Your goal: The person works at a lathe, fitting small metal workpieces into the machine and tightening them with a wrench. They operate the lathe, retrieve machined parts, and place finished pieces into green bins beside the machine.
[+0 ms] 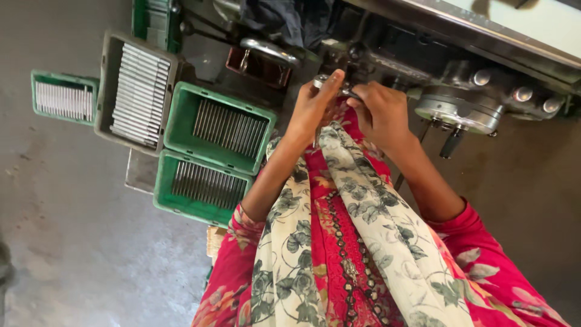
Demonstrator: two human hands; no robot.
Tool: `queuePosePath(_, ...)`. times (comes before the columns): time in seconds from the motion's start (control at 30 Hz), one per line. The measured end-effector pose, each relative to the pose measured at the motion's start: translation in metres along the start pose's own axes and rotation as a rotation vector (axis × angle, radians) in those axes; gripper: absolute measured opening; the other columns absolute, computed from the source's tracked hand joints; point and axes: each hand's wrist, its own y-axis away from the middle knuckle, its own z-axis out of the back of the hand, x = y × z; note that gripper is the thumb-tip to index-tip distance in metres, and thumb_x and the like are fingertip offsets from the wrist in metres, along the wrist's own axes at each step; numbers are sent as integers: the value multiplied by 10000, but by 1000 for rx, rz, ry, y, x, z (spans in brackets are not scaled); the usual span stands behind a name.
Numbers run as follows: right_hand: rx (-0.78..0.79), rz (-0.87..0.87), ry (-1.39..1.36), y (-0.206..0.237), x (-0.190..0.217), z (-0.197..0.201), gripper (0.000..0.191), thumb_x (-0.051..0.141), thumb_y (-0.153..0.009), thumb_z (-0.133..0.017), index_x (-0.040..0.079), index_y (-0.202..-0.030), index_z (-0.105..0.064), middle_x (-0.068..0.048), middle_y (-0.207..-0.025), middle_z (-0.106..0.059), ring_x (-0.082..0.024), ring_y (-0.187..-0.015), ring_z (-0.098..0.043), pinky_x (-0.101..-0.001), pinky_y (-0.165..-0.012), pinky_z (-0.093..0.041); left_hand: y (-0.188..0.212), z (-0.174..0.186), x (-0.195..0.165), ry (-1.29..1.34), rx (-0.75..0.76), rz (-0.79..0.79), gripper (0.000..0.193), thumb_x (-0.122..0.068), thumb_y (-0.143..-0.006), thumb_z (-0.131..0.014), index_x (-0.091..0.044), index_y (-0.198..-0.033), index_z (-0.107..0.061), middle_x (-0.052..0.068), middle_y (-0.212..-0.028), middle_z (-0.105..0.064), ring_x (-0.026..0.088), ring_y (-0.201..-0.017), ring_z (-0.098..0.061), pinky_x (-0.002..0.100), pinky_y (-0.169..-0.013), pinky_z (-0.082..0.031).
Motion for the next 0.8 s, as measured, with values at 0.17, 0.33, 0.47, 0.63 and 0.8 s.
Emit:
queuePosePath(0.17,139,81,139,-11,-21,25,277,157,-903,-821,64,-1064,-615,-111,-759,-564,-335,-649,-596,-438,-563,-444,-4,-1,-14,-166,115,-22,362,-395,-1016,-700,-127,-797,-591,-93,-665,-453,10,-562,-375,236,-480,-267)
queuePosePath(0.33,89,-59,26,2,-27,28,292,31,-925,-790,31,-1086,-546,-130,-847,-623,-347,-764,-648,-414,-618,-472,-15,-24,-20,-421,168,58,288,-356,-944,-711,-95,-829,-667,-51,-638,-573,39,-550,-498,230,-479,-382)
queuePosePath(0.47,-86,-288,-103,2,-25,36,215,-55,-965,-731,-7,-1059,-544,-130,-822,-629,-306,-746,-681,-380,-621,-496,-24,-48,-15,-539,189,-453,368,-413,-993,-742,-63,-942,-637,-48,-786,-639,24,-726,-555,228,-618,-481)
queuePosePath(0.63,-218,8,115,-34,-32,87,365,191,-886,-872,4,-849,-561,-133,-771,-583,-326,-685,-571,-403,-595,-413,-33,-74,-20,-273,307,-145,455,-499,-966,-688,-97,-801,-554,-69,-602,-500,36,-523,-453,231,-467,-351)
queuePosePath(0.8,-415,7,197,-65,-34,116,522,350,-895,-876,22,-738,-501,-93,-695,-478,-291,-630,-446,-412,-605,-332,-54,-109,-28,-104,240,-189,465,-432,-913,-783,-100,-745,-504,-76,-604,-441,33,-497,-388,227,-429,-280)
